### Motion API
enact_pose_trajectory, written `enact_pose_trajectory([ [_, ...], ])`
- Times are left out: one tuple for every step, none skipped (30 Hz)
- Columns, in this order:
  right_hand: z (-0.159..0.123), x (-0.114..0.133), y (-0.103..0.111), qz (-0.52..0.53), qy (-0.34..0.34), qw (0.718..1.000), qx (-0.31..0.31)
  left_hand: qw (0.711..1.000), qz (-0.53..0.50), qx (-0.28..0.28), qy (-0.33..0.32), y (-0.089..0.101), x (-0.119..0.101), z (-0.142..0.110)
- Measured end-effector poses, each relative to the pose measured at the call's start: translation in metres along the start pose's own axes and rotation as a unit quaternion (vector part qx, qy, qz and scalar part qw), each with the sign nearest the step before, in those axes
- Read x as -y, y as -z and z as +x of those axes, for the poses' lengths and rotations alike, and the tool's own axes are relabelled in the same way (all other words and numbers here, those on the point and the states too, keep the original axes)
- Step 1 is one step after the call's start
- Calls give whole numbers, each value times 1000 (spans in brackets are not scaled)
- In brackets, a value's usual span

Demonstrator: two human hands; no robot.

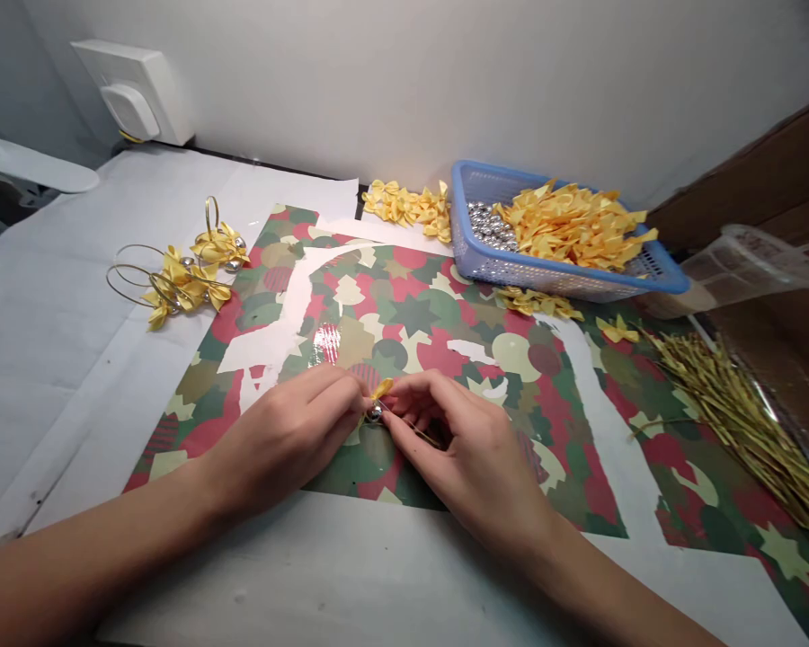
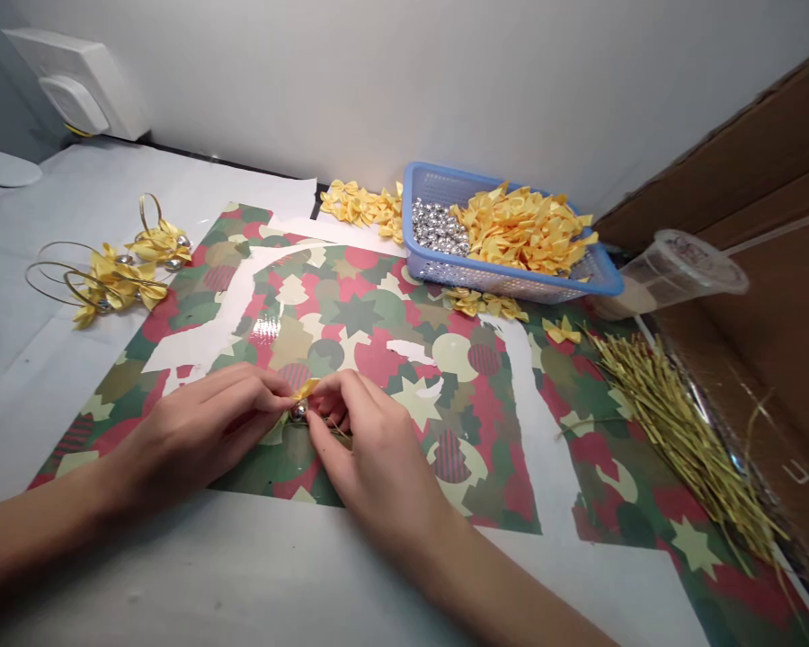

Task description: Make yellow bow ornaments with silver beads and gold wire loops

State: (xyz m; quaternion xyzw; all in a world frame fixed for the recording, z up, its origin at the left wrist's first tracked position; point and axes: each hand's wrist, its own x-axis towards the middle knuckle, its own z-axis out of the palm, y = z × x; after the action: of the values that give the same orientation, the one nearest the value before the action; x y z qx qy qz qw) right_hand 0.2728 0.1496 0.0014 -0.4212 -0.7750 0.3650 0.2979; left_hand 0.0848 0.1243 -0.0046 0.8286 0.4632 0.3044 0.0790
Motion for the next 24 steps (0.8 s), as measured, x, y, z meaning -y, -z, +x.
enact_pose_trajectory([
  [0, 0, 0, -12, 5, 1000, 0, 1000, -1, -3, 3, 0, 0, 0],
  [0, 0, 1, -23, 10, 1000, 1, 1000, -2, -8, 5, 0, 0, 0],
  [-1, 0, 2, -34, 14, 999, 2, 1000, -2, -11, 6, 0, 0, 0],
  [-1, 0, 2, -43, 18, 999, 3, 1000, -4, -12, 8, -1, 0, -1],
  [-1, -1, 3, -49, 21, 999, 6, 1000, -5, -13, 10, -1, 0, -1],
  [-1, -1, 3, -53, 24, 998, 7, 1000, -7, -14, 12, -1, 0, -1],
  [-1, -1, 3, -55, 27, 998, 7, 1000, -8, -13, 13, -1, 0, -1],
  [-1, -1, 3, -57, 31, 998, 7, 1000, -8, -14, 12, -1, -1, -1],
  [-1, -1, 4, -59, 34, 998, 6, 1000, -7, -15, 10, -1, -1, -1],
  [-1, -1, 3, -60, 37, 997, 4, 1000, -5, -18, 4, 0, -1, -1],
  [-2, -1, 3, -62, 38, 997, 2, 1000, -1, -22, -4, 0, -2, -1],
  [-2, 0, 3, -62, 39, 997, 0, 999, 2, -28, -18, 1, -3, 0],
  [-3, 0, 3, -61, 38, 997, 0, 999, 5, -33, -30, 2, -3, 0],
  [-3, 0, 2, -58, 39, 998, -3, 998, 7, -38, -43, 2, -3, 0],
  [-4, 0, 2, -54, 41, 998, -6, 998, 8, -41, -53, 3, -4, 0],
  [-5, 0, 1, -50, 43, 998, -9, 997, 8, -42, -60, 4, -4, -1],
  [-6, 0, 0, -46, 46, 998, -12, 997, 5, -44, -66, 4, -4, -1],
  [-7, 0, 0, -43, 51, 998, -15, 996, 1, -48, -71, 5, -4, -1],
  [-8, 0, 0, -42, 54, 998, -18, 996, -1, -54, -77, 6, -4, -1],
  [-9, -1, -1, -42, 60, 997, -22, 994, 0, -64, -86, 7, -4, -2],
  [-9, -1, -1, -44, 68, 996, -29, 993, 7, -73, -96, 8, -4, -2],
  [-9, -2, -1, -46, 80, 995, -38, 991, 17, -82, -108, 9, -4, -2],
  [-10, -2, -1, -48, 96, 993, -49, 989, 27, -87, -120, 11, -5, -2],
  [-10, -2, -1, -50, 111, 991, -60, 986, 36, -91, -132, 13, -5, -2],
])
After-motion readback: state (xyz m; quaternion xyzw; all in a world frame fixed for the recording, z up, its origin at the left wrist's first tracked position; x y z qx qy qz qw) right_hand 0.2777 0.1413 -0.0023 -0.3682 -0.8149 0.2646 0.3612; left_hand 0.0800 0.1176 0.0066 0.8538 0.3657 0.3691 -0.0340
